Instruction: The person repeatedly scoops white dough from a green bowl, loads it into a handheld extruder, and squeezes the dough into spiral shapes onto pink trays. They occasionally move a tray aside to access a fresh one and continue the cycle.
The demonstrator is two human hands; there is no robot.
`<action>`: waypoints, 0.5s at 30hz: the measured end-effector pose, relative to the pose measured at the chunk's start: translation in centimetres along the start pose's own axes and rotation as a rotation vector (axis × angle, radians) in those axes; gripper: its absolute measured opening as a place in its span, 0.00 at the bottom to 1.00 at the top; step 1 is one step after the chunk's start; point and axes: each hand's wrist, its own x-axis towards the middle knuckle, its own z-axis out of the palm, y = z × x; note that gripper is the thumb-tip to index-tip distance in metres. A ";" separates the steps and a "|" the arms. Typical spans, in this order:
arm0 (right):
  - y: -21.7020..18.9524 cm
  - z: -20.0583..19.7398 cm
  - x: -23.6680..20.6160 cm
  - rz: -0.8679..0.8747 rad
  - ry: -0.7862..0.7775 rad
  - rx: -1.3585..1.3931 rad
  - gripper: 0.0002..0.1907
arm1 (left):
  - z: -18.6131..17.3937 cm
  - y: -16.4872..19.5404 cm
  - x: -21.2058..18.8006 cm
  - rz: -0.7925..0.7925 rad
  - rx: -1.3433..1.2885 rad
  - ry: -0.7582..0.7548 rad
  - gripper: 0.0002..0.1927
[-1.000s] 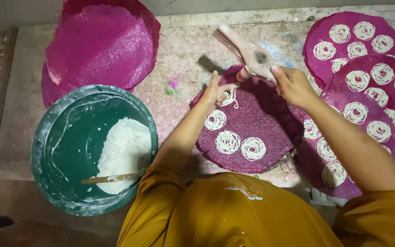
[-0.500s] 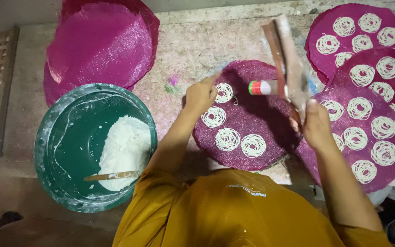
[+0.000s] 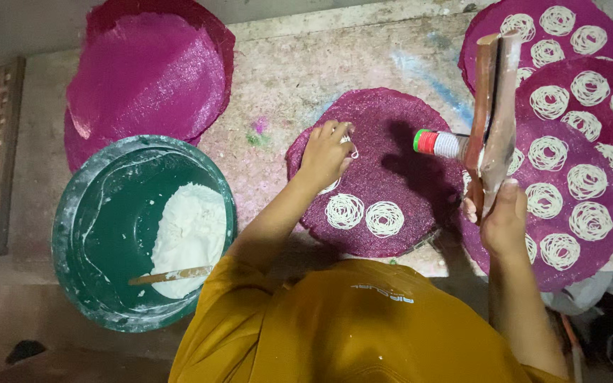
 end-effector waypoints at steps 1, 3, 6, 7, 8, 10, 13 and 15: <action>0.1 -0.2 -0.2 0.001 0.012 -0.001 0.42 | 0.1 -0.1 0.0 0.000 0.002 -0.006 0.11; 0.5 -0.5 -0.5 0.008 0.024 -0.017 0.42 | 0.5 -0.1 0.1 0.039 0.026 0.030 0.07; 0.9 -0.9 -0.8 -0.016 0.031 -0.004 0.42 | 0.9 -0.2 0.5 0.016 -0.038 0.076 0.04; 1.0 -1.0 -0.8 -0.029 0.033 0.006 0.42 | 1.0 -0.3 0.8 -0.003 -0.077 0.090 0.03; 1.0 -1.2 -0.9 -0.011 0.047 -0.008 0.42 | 1.0 -0.4 1.1 -0.035 -0.119 0.099 0.03; 1.1 -1.4 -1.0 0.028 0.073 -0.036 0.42 | 0.7 -0.7 1.9 -0.100 -0.203 0.114 0.03; 1.1 -1.6 -1.0 -0.008 0.049 0.032 0.40 | -0.1 -1.2 3.1 -0.120 -0.188 0.096 0.02; 1.1 -1.8 -1.2 0.002 0.057 0.005 0.41 | -0.5 -1.3 3.3 -0.105 -0.152 0.031 0.03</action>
